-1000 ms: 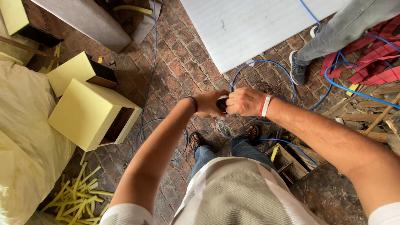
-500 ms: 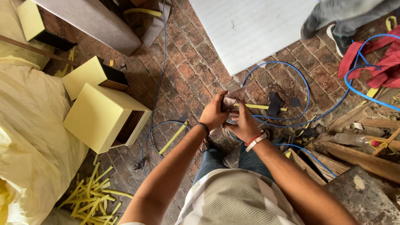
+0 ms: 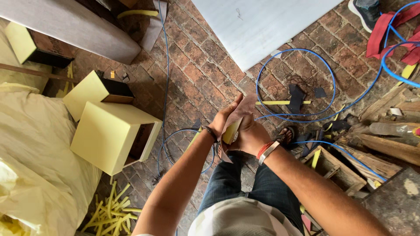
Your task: The person lays out a long strip of brown vinyl fabric, folds and aligns it, cuts it to length with shears, then wraps it over a narrow plywood strip and drives staples into it with a pneumatic staple gun, working along the strip on a workbench.
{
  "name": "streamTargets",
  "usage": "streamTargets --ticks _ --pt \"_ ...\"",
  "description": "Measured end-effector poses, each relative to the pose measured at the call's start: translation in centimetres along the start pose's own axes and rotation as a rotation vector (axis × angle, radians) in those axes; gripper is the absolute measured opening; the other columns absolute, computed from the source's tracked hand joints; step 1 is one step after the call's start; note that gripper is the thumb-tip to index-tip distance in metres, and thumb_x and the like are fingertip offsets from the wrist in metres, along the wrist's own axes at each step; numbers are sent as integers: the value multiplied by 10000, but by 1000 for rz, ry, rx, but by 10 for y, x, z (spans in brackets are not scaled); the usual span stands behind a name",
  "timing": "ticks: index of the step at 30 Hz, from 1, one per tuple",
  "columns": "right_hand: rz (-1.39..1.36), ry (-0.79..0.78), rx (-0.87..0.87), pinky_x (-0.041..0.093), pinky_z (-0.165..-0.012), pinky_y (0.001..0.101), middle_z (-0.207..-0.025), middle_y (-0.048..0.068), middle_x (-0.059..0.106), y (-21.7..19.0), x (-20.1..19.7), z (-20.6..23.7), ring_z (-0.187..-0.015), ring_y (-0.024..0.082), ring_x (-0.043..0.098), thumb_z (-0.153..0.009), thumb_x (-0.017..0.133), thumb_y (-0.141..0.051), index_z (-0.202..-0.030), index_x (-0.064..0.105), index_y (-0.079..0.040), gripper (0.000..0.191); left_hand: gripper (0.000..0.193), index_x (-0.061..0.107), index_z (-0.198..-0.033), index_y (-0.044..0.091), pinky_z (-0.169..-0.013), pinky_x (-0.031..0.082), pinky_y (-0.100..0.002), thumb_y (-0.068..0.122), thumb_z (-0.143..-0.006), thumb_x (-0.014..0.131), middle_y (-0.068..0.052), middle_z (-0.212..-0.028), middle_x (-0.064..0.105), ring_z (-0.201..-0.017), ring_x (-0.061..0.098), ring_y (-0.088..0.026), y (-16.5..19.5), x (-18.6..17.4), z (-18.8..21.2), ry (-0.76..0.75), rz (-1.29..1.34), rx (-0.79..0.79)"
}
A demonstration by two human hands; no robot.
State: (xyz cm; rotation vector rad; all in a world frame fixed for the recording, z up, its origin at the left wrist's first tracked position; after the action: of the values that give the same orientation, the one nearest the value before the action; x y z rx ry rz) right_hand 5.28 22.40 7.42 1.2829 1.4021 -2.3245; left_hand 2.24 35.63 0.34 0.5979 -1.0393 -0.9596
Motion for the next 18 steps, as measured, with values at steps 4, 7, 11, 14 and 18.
streamTargets --ticks 4,7,11,14,18 --pt "32 -324 110 586 -779 453 -1039 198 727 13 19 -15 -896 380 720 -555 869 -584 -1229 531 -34 933 645 174 -1659 152 -1301 94 -405 447 -1101 308 -95 -1760 106 -1621 87 -251 9 3 -1 5 -176 122" --pt "142 -322 -27 571 -831 467 -1138 226 686 17 33 -25 -979 398 693 -678 805 -541 -1287 544 -52 823 670 109 -1672 155 -1297 111 -408 471 -1102 267 -120 -1758 107 -1614 112 -266 26 11 12 38 -400 164" --pt "330 -108 -146 550 -925 484 -1247 266 646 21 44 -35 -1101 423 658 -839 707 -473 -1380 521 -34 721 680 125 -1666 124 -1274 229 -430 414 -1102 371 -194 -1713 252 -1588 252 -323 53 27 23 72 -669 239" --pt "241 -80 -96 511 -976 543 -1278 266 626 24 38 -35 -1154 439 626 -872 657 -438 -1376 520 -52 650 648 170 -1637 91 -1214 339 -437 361 -1094 398 -249 -1644 362 -1507 386 -389 68 41 18 93 -936 268" --pt "-90 304 -285 487 -1001 554 -1302 306 527 23 7 -10 -1193 456 565 -798 698 -402 -1413 439 42 801 670 186 -1629 89 -1105 449 -452 360 -1054 400 -280 -1458 535 -1308 568 -425 72 63 4 122 -1038 75"
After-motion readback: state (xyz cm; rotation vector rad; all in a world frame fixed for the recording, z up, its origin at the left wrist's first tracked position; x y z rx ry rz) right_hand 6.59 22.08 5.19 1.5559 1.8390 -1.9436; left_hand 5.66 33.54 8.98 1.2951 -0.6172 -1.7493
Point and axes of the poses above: each hand's wrist, its own z-axis away from the middle knuckle, its own x-axis out of the palm, y = z × x, the point moved 3 cm from there along -z, towards the middle knuckle
